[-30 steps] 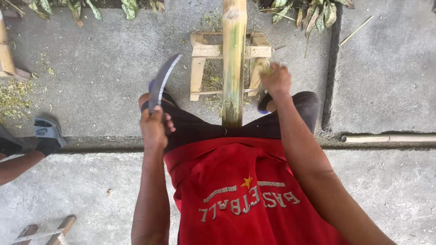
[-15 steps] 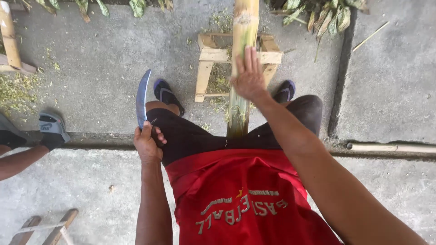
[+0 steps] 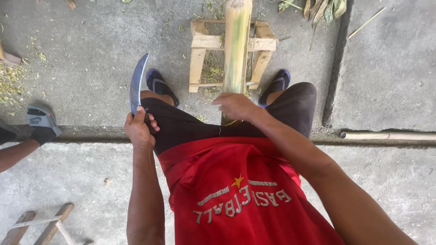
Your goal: The recorder is using a curved blade to scrape and smooth a long piece of bamboo positioned on a wooden stand.
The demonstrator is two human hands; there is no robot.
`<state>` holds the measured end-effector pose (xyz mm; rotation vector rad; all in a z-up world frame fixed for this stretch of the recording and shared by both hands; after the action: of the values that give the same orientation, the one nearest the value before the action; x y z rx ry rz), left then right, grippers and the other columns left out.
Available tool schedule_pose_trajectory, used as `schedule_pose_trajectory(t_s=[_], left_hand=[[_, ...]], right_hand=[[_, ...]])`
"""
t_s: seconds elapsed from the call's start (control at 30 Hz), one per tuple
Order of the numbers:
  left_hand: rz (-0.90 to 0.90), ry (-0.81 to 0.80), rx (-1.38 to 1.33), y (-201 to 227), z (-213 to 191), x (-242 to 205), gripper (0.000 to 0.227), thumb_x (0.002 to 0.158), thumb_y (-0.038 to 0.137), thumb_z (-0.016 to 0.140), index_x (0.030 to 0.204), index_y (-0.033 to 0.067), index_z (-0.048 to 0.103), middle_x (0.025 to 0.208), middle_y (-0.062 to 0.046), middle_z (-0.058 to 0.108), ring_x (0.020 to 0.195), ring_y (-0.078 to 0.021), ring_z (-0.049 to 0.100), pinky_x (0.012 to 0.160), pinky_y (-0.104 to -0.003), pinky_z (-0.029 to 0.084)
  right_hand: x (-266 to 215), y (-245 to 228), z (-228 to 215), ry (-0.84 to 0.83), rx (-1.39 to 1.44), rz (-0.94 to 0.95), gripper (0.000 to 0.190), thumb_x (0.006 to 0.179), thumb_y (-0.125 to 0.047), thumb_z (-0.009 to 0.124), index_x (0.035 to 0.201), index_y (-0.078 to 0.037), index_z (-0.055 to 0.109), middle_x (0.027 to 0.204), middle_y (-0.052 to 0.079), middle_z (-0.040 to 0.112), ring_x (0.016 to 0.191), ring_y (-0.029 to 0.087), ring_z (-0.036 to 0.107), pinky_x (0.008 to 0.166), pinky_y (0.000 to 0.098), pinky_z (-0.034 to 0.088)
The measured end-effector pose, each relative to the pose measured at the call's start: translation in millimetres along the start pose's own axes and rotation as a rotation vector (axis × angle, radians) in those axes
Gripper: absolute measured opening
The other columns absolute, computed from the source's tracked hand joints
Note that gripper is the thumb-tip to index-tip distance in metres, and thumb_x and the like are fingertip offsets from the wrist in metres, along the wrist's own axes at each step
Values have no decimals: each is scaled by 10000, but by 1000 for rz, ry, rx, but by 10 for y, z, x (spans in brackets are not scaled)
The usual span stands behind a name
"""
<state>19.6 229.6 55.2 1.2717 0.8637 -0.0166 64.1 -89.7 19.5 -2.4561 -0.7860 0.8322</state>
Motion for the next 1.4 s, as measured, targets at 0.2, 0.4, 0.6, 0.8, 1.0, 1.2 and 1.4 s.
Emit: schedule_pose_trajectory(t_s=[0.2, 0.4, 0.6, 0.8, 1.0, 1.2, 1.4], left_hand=[[-20, -17, 3, -42, 17, 69, 174, 1038, 233, 604, 1024, 65, 558, 684, -41, 593, 474, -129, 528, 379, -290, 432], [-32, -49, 28, -62, 58, 69, 201, 1043, 267, 613, 998, 81, 550, 673, -31, 584, 470, -121, 539, 376, -284, 447], [-18, -58, 44, -52, 72, 88, 219, 1035, 275, 623, 979, 76, 547, 673, -29, 592, 477, -120, 539, 375, -281, 444], [-19, -60, 52, -15, 140, 64, 222, 1023, 278, 619, 969, 77, 544, 672, -30, 579, 473, -121, 533, 381, -284, 442], [-31, -60, 69, -75, 155, 80, 212, 1016, 265, 626, 990, 67, 557, 682, -33, 584, 480, -128, 527, 387, -297, 440], [-58, -42, 44, -92, 116, 91, 215, 1010, 284, 633, 1003, 83, 554, 677, -36, 582, 481, -129, 521, 390, -296, 434], [-68, -62, -42, -144, 128, 101, 217, 1007, 277, 641, 997, 83, 544, 690, -42, 587, 491, -145, 526, 404, -299, 436]], right_hand=[[-526, 371, -252, 107, 307, 52, 462, 883, -61, 622, 1325, -189, 667, 1454, 84, 615, 1312, 260, 609, 1149, 375, 462], [-455, 112, 39, -171, 301, 43, 237, 932, -131, 711, 1154, -192, 766, 1221, 29, 781, 1105, 194, 747, 1023, 354, 587], [-333, 232, -708, 343, 352, 441, 268, 944, -142, 709, 1200, -94, 648, 1405, 129, 573, 1078, 247, 636, 916, 427, 554], [-259, -338, 117, -304, 431, 62, 452, 848, -202, 776, 1273, -165, 627, 1021, 72, 776, 916, 183, 734, 976, 391, 590], [-308, 450, -412, 311, 476, 650, 209, 1027, -116, 535, 1201, -121, 650, 1094, 65, 705, 825, 218, 704, 769, 459, 656], [-302, 602, -310, 445, 1049, 716, 589, 837, -200, 812, 1340, -66, 534, 1169, 115, 661, 1097, 224, 649, 1059, 392, 529], [-127, 1085, 504, 361, 1460, 647, 1222, 714, -295, 903, 1560, 5, 74, 1448, 208, 534, 1399, 324, 441, 1242, 515, 234]])
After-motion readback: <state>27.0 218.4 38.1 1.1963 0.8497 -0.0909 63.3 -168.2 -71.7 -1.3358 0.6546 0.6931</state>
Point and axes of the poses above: each hand's wrist, its own x-axis towards the middle knuckle, its own z-axis out of the palm, y = z × x, the point moved 5 cm from there along x, towards the middle knuckle
